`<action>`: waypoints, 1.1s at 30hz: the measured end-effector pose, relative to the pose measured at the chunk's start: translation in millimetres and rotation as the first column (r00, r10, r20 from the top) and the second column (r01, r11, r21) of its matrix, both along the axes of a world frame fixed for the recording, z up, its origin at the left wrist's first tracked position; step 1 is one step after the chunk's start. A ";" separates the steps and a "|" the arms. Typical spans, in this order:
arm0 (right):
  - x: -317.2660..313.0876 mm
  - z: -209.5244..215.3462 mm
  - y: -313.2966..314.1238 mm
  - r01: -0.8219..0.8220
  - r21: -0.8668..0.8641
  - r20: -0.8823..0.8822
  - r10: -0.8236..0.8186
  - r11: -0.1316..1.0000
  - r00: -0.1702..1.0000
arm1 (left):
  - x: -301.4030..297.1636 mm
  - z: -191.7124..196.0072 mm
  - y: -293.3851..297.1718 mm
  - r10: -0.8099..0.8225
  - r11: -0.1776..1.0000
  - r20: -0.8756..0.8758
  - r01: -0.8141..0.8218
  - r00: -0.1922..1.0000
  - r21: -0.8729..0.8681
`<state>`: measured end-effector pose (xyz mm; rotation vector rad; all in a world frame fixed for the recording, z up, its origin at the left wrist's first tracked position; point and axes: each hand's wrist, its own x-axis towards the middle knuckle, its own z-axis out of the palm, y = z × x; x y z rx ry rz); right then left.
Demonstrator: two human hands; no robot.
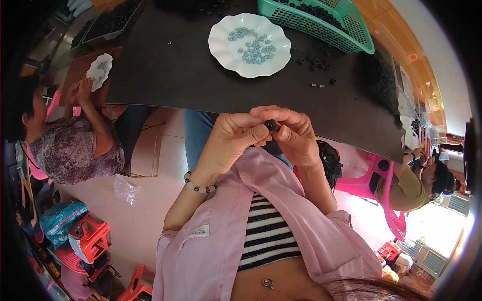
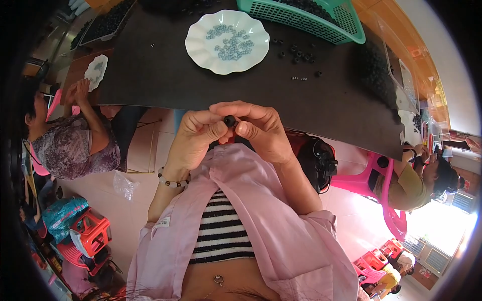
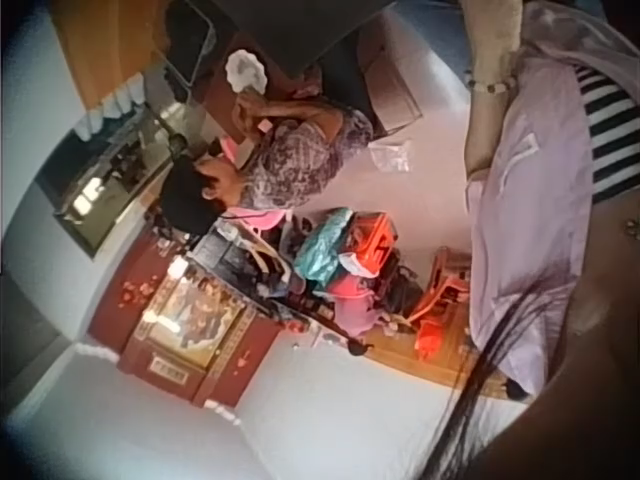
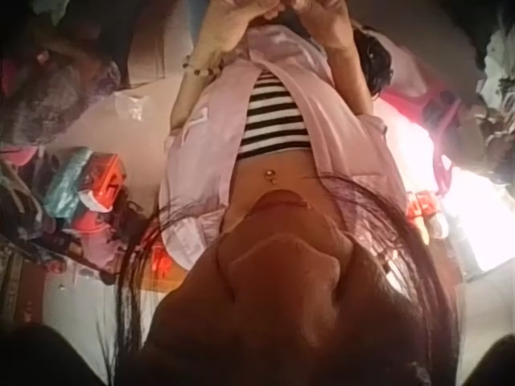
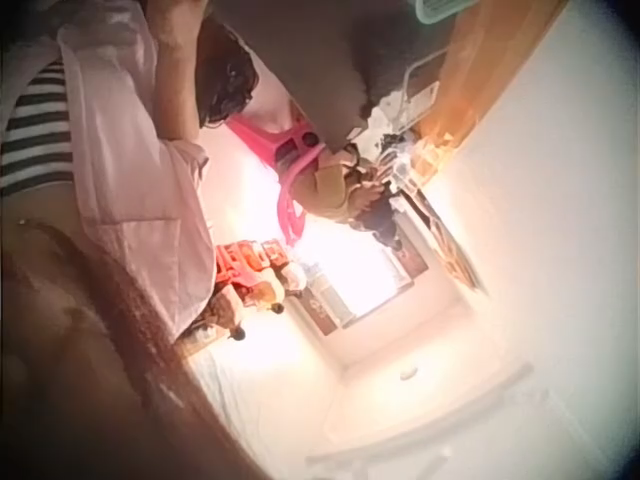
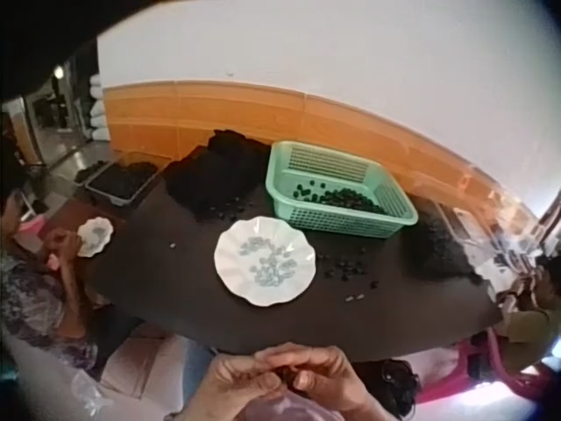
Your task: Assembling small blue beads into black rubber grommets or gaskets at a shared workspace.
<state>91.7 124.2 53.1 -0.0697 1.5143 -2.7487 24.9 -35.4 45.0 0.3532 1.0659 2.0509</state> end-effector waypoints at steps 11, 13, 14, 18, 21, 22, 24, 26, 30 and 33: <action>-1.9 15.5 -0.9 0.036 0.231 -0.070 -0.020 0.972 0.997 | -5.7 8.9 -10.9 -0.062 0.992 -0.098 0.050 0.993 -0.117; -3.0 15.6 3.6 0.092 0.443 -0.175 -0.014 0.892 0.984 | -5.5 11.1 -11.7 -0.077 0.991 -0.046 0.072 0.996 -0.114; -3.2 15.1 3.8 0.091 0.443 -0.174 -0.014 0.892 0.985 | -5.1 12.0 -12.1 -0.077 0.991 -0.045 0.071 0.996 -0.114; -1.9 13.1 3.6 0.118 0.440 -0.225 -0.017 0.890 0.974 | -3.0 16.5 -12.9 -0.088 0.992 0.009 0.089 0.996 -0.088; -0.1 12.9 1.9 0.096 0.371 -0.190 -0.026 0.924 0.981 | -2.4 16.6 -13.1 -0.092 0.991 -0.006 0.091 0.996 -0.102; 0.5 12.7 1.6 0.084 0.331 -0.164 -0.031 0.940 0.986 | -2.1 16.4 -13.2 -0.096 0.989 -0.028 0.092 0.995 -0.118; 1.2 12.5 1.5 0.076 0.319 -0.153 -0.028 0.945 0.988 | 0.3 17.8 -11.6 -0.073 0.991 -0.039 0.068 0.997 -0.118; 3.1 12.2 2.4 0.073 0.310 -0.141 -0.030 0.948 0.990 | 2.0 18.8 -9.4 -0.056 0.992 -0.048 0.050 0.997 -0.114; 4.8 12.4 3.3 0.054 0.261 -0.104 -0.028 0.964 0.994 | 3.2 22.8 -9.0 -0.051 0.994 -0.039 0.047 0.998 -0.095; 5.0 11.4 3.5 0.068 0.277 -0.129 -0.033 0.958 0.991 | 3.5 23.1 -9.0 -0.060 0.994 -0.046 0.056 0.997 -0.096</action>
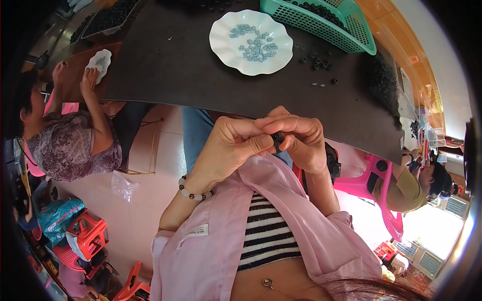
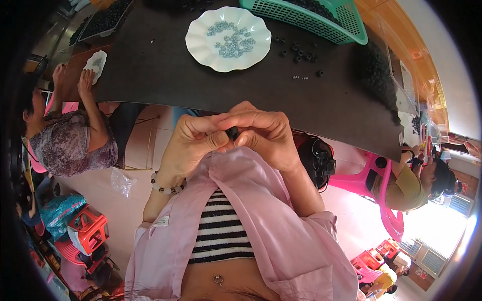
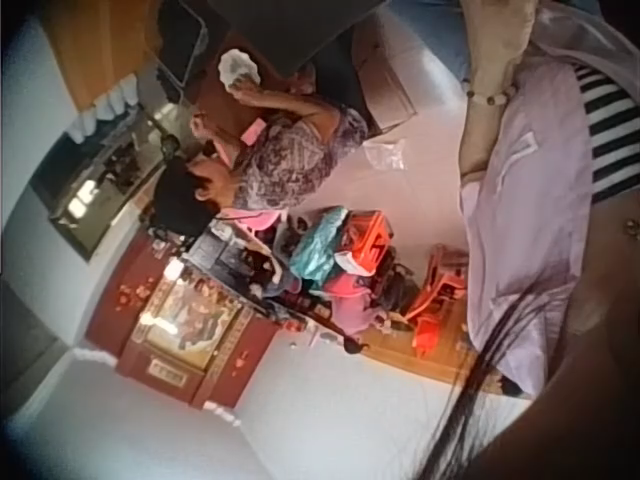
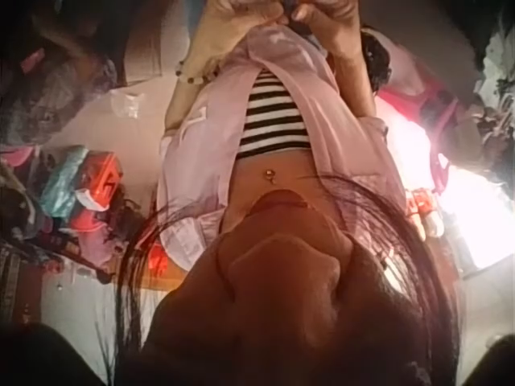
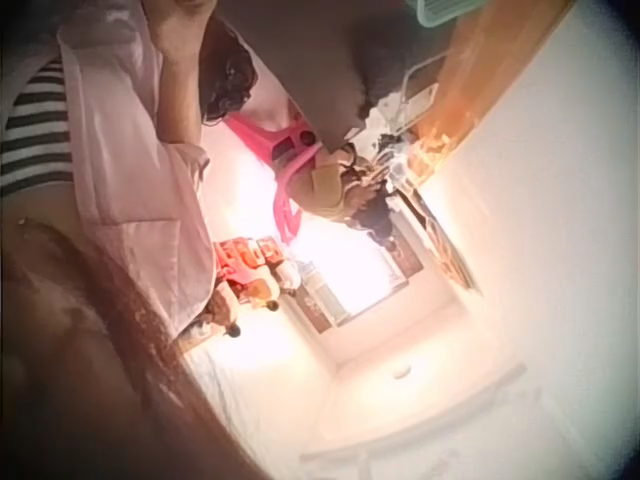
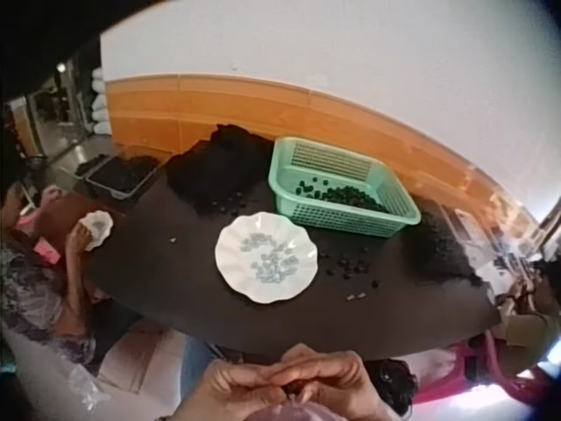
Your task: Assembling small blue beads into black rubber grommets or gaskets at a shared workspace.
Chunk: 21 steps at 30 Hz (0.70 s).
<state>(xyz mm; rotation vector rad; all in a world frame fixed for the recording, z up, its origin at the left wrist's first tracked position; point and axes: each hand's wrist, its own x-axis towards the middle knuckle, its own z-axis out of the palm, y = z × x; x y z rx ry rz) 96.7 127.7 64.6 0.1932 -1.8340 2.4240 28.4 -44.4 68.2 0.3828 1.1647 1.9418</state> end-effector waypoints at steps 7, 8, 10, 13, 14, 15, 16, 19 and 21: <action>3.3 -0.4 -3.1 0.032 0.031 -0.050 -0.031 0.999 0.998 | 2.6 4.9 -1.7 -0.010 1.000 -0.005 0.010 1.000 -0.009; 3.8 -1.5 -2.6 0.033 0.032 -0.052 -0.031 0.999 0.998 | 3.7 5.6 -1.1 -0.010 1.000 -0.007 0.010 1.000 -0.009; 5.2 -3.4 -0.9 0.056 0.118 -0.096 -0.045 0.991 0.994 | 6.0 7.1 1.6 0.030 0.999 -0.057 -0.032 0.998 -0.029; 7.5 -2.2 -7.4 0.085 0.018 0.035 -0.086 0.996 0.996 | 3.5 -3.2 0.8 -0.002 0.995 -0.100 -0.008 0.995 -0.100; 6.9 -1.2 -7.0 0.086 0.019 0.028 -0.087 0.996 0.996 | 4.1 -5.5 1.7 -0.003 0.995 -0.106 -0.008 0.994 -0.099; 5.7 0.2 -6.3 0.053 -0.032 0.060 -0.051 0.998 0.997 | 4.9 -7.4 3.0 0.030 0.998 -0.045 -0.032 0.999 -0.055; 4.3 1.0 -5.8 0.022 -0.084 0.088 -0.014 0.996 0.996 | 5.4 -8.7 4.0 0.058 0.998 0.017 -0.057 0.998 -0.013; 2.2 -7.6 1.3 -0.058 -0.109 -0.002 0.058 0.992 0.998 | 8.5 -9.7 7.2 0.061 0.998 -0.012 -0.060 0.998 0.035; 1.3 -11.1 5.1 -0.085 -0.099 -0.041 0.081 0.991 0.996 | 9.0 -9.4 7.7 0.060 0.998 -0.033 -0.058 0.998 0.035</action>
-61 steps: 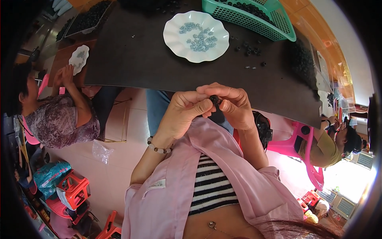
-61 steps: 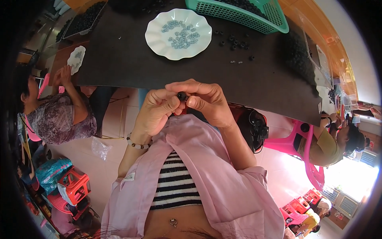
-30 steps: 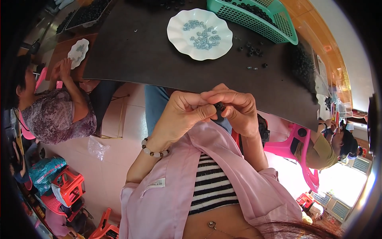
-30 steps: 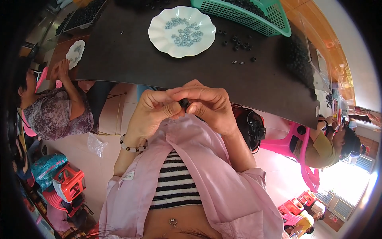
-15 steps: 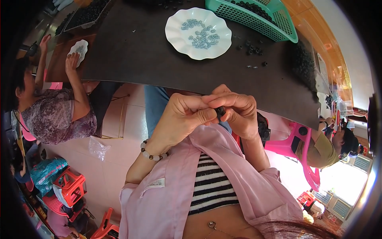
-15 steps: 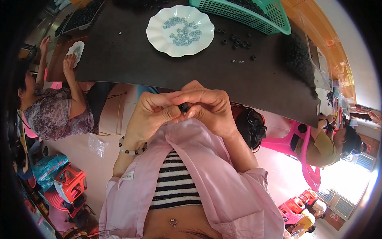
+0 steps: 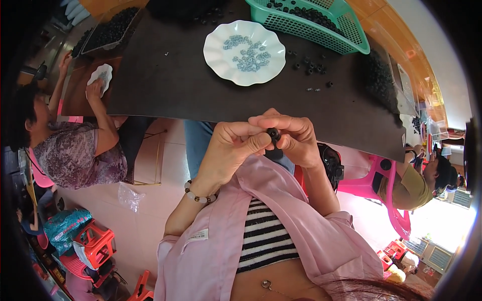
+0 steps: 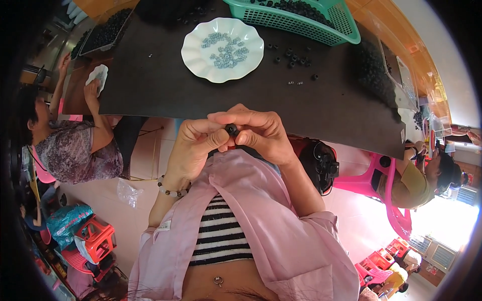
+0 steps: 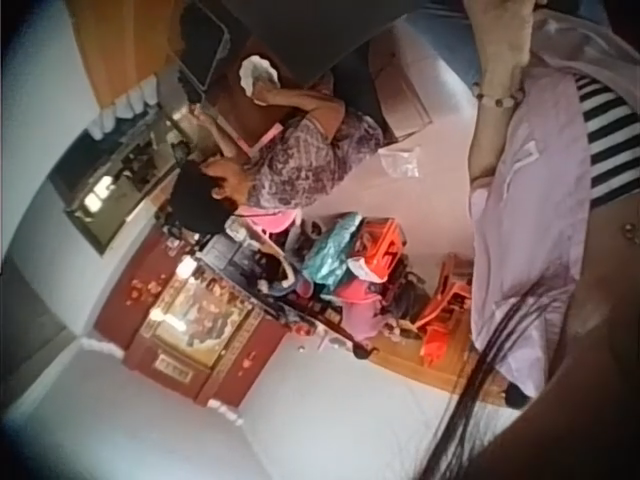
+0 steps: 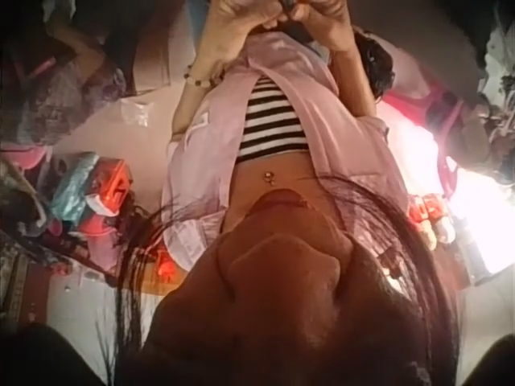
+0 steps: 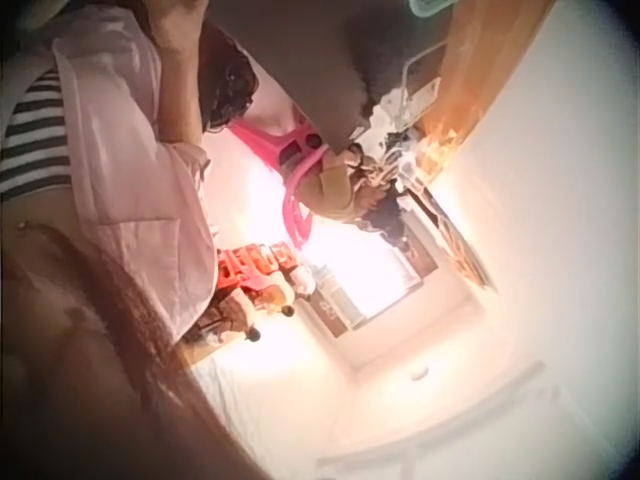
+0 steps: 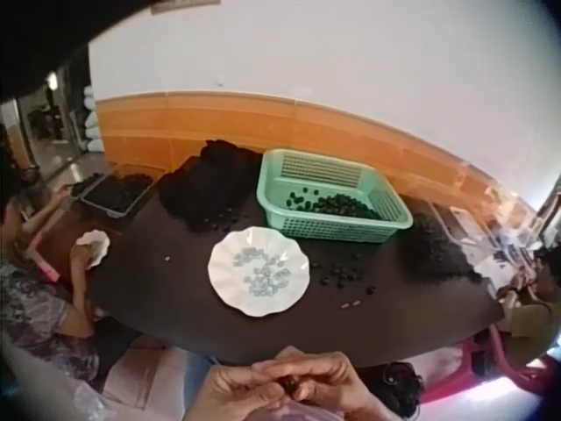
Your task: Assembling small blue beads into black rubber grommets or gaskets at a shared workspace.
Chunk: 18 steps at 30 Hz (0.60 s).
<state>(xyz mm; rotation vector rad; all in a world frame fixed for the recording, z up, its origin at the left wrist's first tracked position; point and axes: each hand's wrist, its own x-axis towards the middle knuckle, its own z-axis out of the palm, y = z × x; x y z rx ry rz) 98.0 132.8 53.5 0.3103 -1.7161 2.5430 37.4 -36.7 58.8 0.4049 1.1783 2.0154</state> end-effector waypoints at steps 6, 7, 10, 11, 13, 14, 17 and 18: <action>0.7 -1.7 10.9 -0.056 0.051 -0.078 0.060 0.997 0.995 | 3.5 3.4 2.3 -0.011 1.000 -0.017 0.011 1.000 -0.010; 0.4 -3.2 10.9 -0.058 0.046 -0.117 0.063 0.997 0.991 | 4.5 3.7 2.2 -0.013 1.000 -0.012 0.013 1.000 -0.013; 0.4 -4.7 10.6 -0.040 0.039 -0.133 0.045 0.998 0.990 | 6.0 2.3 3.5 -0.011 1.000 0.002 0.012 1.000 -0.014; 0.8 -4.3 11.0 -0.036 0.036 -0.135 0.040 0.999 0.990 | 6.2 2.4 4.2 -0.016 1.000 0.001 0.016 1.000 -0.018; 2.7 -2.5 12.4 -0.009 0.064 -0.128 0.017 0.998 0.992 | 6.4 3.0 5.8 -0.024 0.999 -0.001 0.024 1.000 -0.026; 4.8 -0.3 12.3 0.003 0.062 -0.129 0.005 0.998 0.992 | 6.9 3.3 7.0 -0.036 0.999 -0.002 0.036 0.999 -0.027; 13.0 5.1 13.8 0.086 0.035 -0.062 -0.083 0.996 0.995 | 9.2 5.7 13.5 -0.063 0.994 -0.034 0.060 0.997 -0.093; 13.1 2.3 12.5 0.093 0.052 -0.058 -0.090 0.994 0.994 | 9.6 7.1 11.2 -0.037 0.981 -0.065 0.024 0.997 -0.190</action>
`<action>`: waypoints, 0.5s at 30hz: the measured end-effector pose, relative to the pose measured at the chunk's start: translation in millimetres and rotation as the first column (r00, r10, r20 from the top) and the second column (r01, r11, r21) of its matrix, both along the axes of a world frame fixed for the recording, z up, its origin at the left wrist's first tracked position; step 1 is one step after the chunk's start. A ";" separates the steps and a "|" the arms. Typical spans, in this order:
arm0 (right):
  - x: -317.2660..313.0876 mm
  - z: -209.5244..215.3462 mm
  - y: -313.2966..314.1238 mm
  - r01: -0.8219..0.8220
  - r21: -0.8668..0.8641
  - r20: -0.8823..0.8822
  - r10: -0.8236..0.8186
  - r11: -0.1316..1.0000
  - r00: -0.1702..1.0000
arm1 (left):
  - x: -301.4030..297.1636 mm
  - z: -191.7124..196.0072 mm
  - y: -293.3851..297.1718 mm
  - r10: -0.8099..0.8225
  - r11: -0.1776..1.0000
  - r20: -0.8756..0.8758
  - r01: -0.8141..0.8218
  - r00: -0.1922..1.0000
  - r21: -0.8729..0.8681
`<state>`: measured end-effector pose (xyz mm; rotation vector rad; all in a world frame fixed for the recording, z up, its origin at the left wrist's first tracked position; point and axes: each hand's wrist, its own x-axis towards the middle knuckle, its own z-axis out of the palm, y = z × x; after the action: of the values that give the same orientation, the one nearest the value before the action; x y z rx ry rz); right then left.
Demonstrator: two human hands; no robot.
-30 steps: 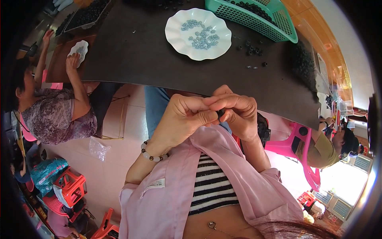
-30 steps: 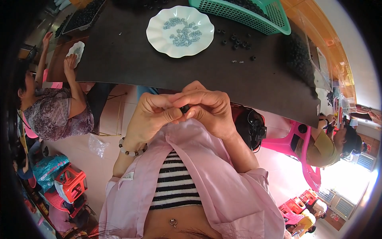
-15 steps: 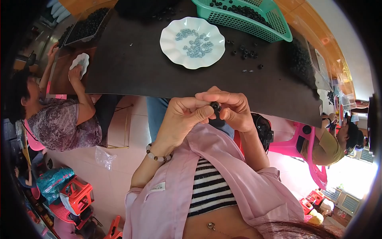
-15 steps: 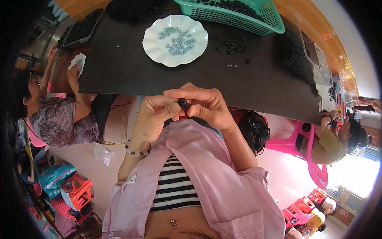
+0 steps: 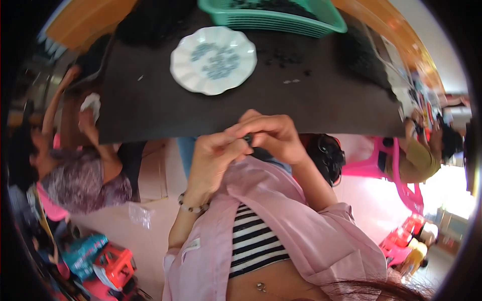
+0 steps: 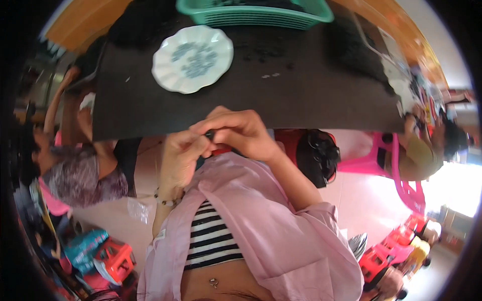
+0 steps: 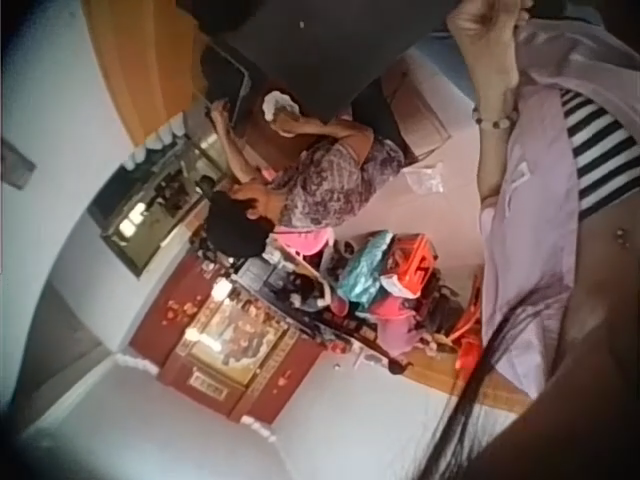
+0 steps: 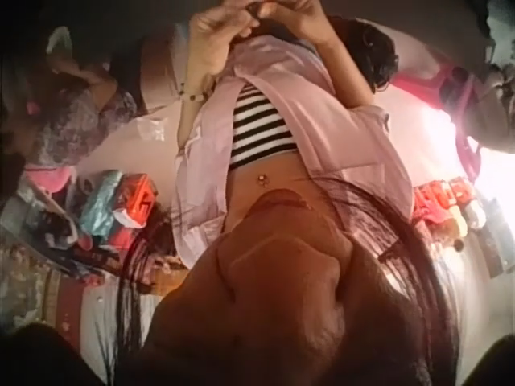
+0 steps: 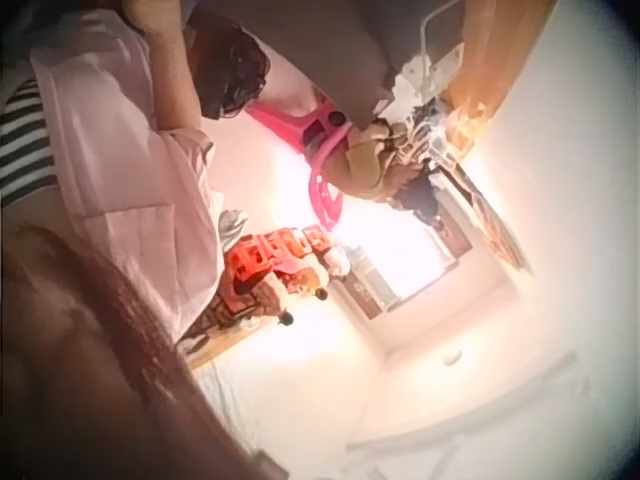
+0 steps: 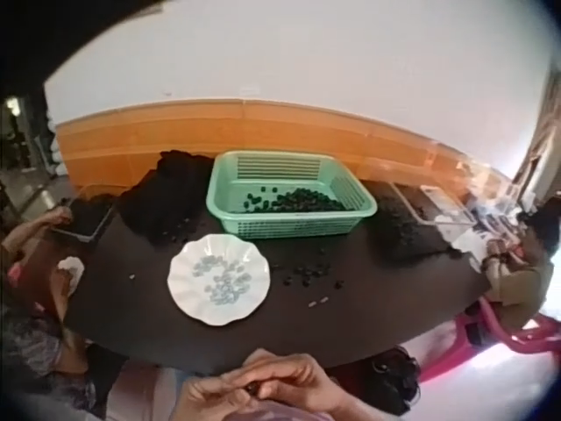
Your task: Assembling small blue beads into black rubber grommets or gaskets at a shared workspace.
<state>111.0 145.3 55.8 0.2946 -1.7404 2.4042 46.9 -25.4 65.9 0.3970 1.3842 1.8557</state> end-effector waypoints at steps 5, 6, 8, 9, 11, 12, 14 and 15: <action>1.8 -3.6 -1.4 0.101 0.009 0.018 -0.101 0.995 0.995 | 2.0 -15.3 2.3 0.086 0.996 -0.024 -0.086 0.996 -0.003; 0.3 -4.7 -4.4 0.147 0.013 0.023 -0.148 0.989 0.989 | 1.4 -15.6 2.1 0.039 0.999 -0.019 -0.039 0.999 -0.001; -2.4 -10.1 -3.1 0.075 -0.096 -0.005 -0.075 0.993 0.997 | -0.5 -18.3 7.4 0.115 0.988 0.121 -0.126 0.986 0.089; -1.0 -10.6 1.2 0.104 -0.096 -0.006 -0.105 0.990 0.994 | -1.1 -19.3 12.4 0.085 0.991 0.120 -0.096 0.989 0.089; 0.2 -9.2 9.2 0.084 -0.058 0.018 -0.083 0.995 0.996 | -2.1 -17.7 21.0 0.054 0.987 0.137 -0.073 0.989 0.140; 1.4 -6.7 13.5 0.097 -0.058 0.013 -0.096 0.994 0.995 | -1.0 -14.7 27.3 0.036 0.985 0.141 -0.058 0.989 0.161; 2.9 -1.2 21.6 0.207 -0.078 0.004 -0.207 0.975 0.978 | -1.6 -17.2 35.5 0.057 0.986 0.190 -0.086 0.980 0.145; 3.8 0.6 28.6 0.211 -0.077 -0.005 -0.212 0.974 0.977 | -2.5 -20.0 37.9 0.089 0.984 0.244 -0.123 0.966 0.128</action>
<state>114.8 173.9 56.4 0.1085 -1.5816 2.3033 44.4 12.5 45.9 0.1659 1.1350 2.0238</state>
